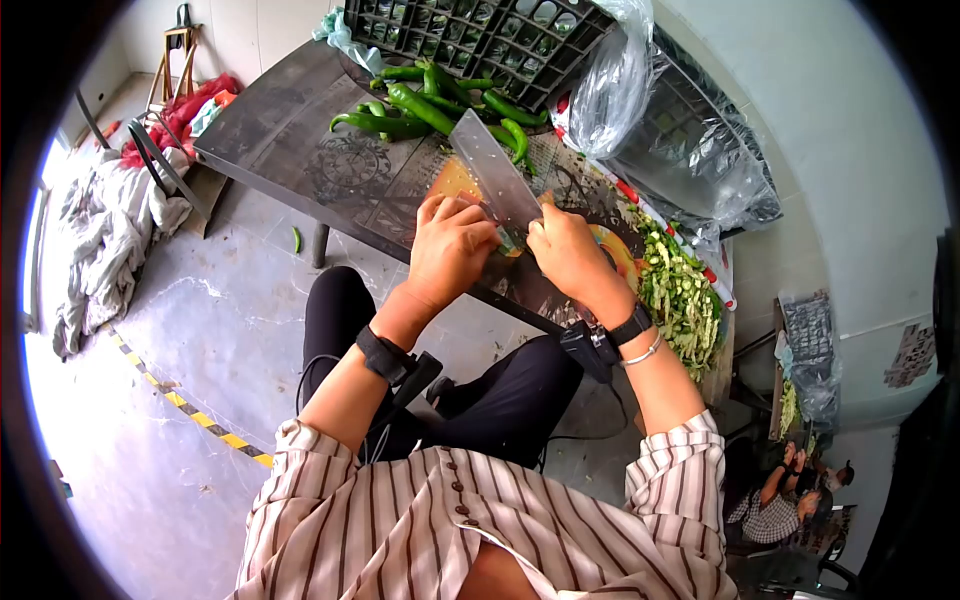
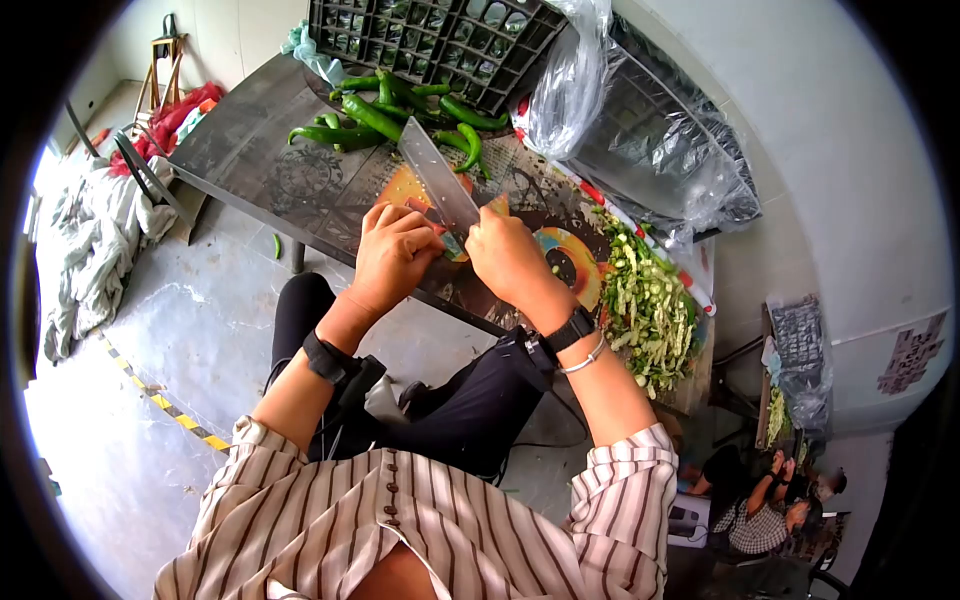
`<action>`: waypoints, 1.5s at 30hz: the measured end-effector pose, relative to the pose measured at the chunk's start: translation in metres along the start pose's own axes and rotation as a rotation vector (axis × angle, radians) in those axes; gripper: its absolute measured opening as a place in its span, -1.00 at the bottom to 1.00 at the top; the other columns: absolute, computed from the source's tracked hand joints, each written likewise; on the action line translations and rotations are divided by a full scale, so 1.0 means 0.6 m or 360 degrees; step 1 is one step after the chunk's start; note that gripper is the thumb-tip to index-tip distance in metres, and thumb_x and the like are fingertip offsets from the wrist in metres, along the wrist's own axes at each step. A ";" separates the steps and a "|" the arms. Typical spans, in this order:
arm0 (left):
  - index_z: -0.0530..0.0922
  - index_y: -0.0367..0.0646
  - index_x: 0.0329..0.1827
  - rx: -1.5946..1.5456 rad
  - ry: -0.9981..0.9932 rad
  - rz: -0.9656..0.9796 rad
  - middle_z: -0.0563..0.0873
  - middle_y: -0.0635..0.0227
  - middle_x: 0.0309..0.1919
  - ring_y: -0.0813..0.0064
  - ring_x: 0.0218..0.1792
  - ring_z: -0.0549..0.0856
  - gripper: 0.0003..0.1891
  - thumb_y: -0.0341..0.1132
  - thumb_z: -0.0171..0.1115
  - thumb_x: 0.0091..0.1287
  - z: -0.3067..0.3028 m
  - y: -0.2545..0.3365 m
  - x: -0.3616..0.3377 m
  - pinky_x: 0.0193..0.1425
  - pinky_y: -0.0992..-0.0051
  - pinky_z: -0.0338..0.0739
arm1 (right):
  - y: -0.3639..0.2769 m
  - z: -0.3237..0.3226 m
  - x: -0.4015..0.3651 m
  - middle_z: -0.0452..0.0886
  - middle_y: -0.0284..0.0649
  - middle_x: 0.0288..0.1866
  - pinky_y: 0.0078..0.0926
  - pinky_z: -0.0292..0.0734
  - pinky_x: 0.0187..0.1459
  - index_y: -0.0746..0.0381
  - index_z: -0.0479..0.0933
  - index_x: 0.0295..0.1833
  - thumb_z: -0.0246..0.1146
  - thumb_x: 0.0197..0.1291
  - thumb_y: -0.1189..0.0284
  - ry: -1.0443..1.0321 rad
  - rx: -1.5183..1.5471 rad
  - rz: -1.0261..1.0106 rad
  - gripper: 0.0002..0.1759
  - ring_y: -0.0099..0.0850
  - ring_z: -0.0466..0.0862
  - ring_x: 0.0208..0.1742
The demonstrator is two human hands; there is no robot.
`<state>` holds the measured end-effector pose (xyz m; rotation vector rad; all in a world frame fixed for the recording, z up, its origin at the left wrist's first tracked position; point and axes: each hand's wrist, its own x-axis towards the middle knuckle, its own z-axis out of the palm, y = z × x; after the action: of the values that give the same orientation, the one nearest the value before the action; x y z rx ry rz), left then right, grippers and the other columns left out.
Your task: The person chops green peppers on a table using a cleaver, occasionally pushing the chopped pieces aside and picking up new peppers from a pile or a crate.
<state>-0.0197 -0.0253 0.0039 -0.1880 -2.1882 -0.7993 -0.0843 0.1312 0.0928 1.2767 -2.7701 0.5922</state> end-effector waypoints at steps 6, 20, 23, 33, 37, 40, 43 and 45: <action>0.63 -0.01 -0.47 -0.0035 0.0035 0.0022 0.63 0.53 -0.38 0.38 -0.12 0.57 -0.93 -0.35 0.37 0.01 0.003 0.001 -0.002 0.18 0.33 0.34 | -0.031 -0.044 -0.021 0.55 0.25 -0.44 0.04 0.48 -0.30 0.44 0.43 -0.33 0.12 0.26 0.42 -0.0093 0.0114 0.0127 -0.75 0.21 0.58 -0.31; 0.61 0.01 -0.49 -0.0033 -0.0064 -0.0035 0.60 0.53 -0.43 0.38 -0.14 0.56 -0.94 -0.36 0.35 0.01 -0.003 -0.004 -0.003 0.15 0.34 0.35 | -0.005 -0.037 0.000 0.53 0.27 -0.44 0.06 0.46 -0.27 0.44 0.40 -0.33 0.11 0.25 0.40 -0.0336 0.0062 -0.0004 -0.74 0.26 0.56 -0.28; 0.65 0.00 -0.48 -0.0055 -0.0089 -0.0055 0.62 0.52 -0.42 0.37 -0.13 0.57 -0.96 -0.35 0.36 0.01 0.000 0.001 -0.001 0.17 0.33 0.35 | -0.004 -0.013 -0.001 0.54 0.30 -0.38 0.03 0.48 -0.22 0.45 0.40 -0.32 0.10 0.24 0.40 -0.0243 0.0096 0.0001 -0.73 0.26 0.56 -0.25; 0.69 -0.06 -0.42 0.0027 -0.0024 -0.0023 0.66 0.48 -0.37 0.33 -0.12 0.57 -0.95 -0.36 0.37 0.04 0.000 0.002 -0.001 0.20 0.31 0.32 | 0.029 0.011 0.011 0.52 0.31 -0.38 -0.05 0.51 -0.21 0.50 0.45 -0.34 0.08 0.20 0.42 -0.0353 -0.0071 -0.0384 -0.71 0.21 0.58 -0.25; 0.68 -0.06 -0.42 0.0003 0.0016 -0.0091 0.64 0.48 -0.37 0.32 -0.10 0.56 -0.93 -0.38 0.39 0.02 0.003 0.002 -0.001 0.24 0.26 0.29 | 0.004 0.002 -0.021 0.60 0.29 -0.36 -0.08 0.56 -0.14 0.49 0.55 -0.34 0.11 0.13 0.48 -0.0116 0.0137 -0.0002 -0.76 0.14 0.65 -0.21; 0.70 -0.08 -0.42 0.0010 -0.0060 -0.0080 0.65 0.46 -0.37 0.30 -0.11 0.56 -0.93 -0.36 0.40 0.02 0.001 0.001 0.000 0.25 0.25 0.27 | -0.008 0.007 -0.018 0.61 0.26 -0.36 -0.07 0.55 -0.15 0.47 0.56 -0.34 0.12 0.13 0.46 -0.0114 0.0153 0.0194 -0.75 0.13 0.66 -0.23; 0.70 -0.08 -0.42 0.0031 -0.0097 -0.0040 0.65 0.47 -0.37 0.32 -0.10 0.56 -0.93 -0.36 0.40 0.03 0.003 -0.001 0.001 0.26 0.25 0.26 | 0.012 0.024 -0.011 0.55 0.32 -0.40 0.00 0.52 -0.21 0.50 0.48 -0.30 0.10 0.18 0.42 0.0014 0.0182 0.0089 -0.71 0.24 0.59 -0.26; 0.70 -0.07 -0.42 0.0045 -0.0083 -0.0007 0.65 0.47 -0.38 0.32 -0.10 0.57 -0.93 -0.36 0.40 0.03 0.001 -0.002 0.002 0.26 0.25 0.25 | 0.036 0.028 -0.023 0.57 0.26 -0.44 -0.08 0.53 -0.38 0.49 0.48 -0.32 0.09 0.19 0.44 0.0303 -0.0149 -0.0351 -0.74 0.07 0.65 -0.41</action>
<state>-0.0214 -0.0259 0.0039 -0.1917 -2.2484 -0.7732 -0.0888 0.1482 0.0676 1.4001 -2.4334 0.5310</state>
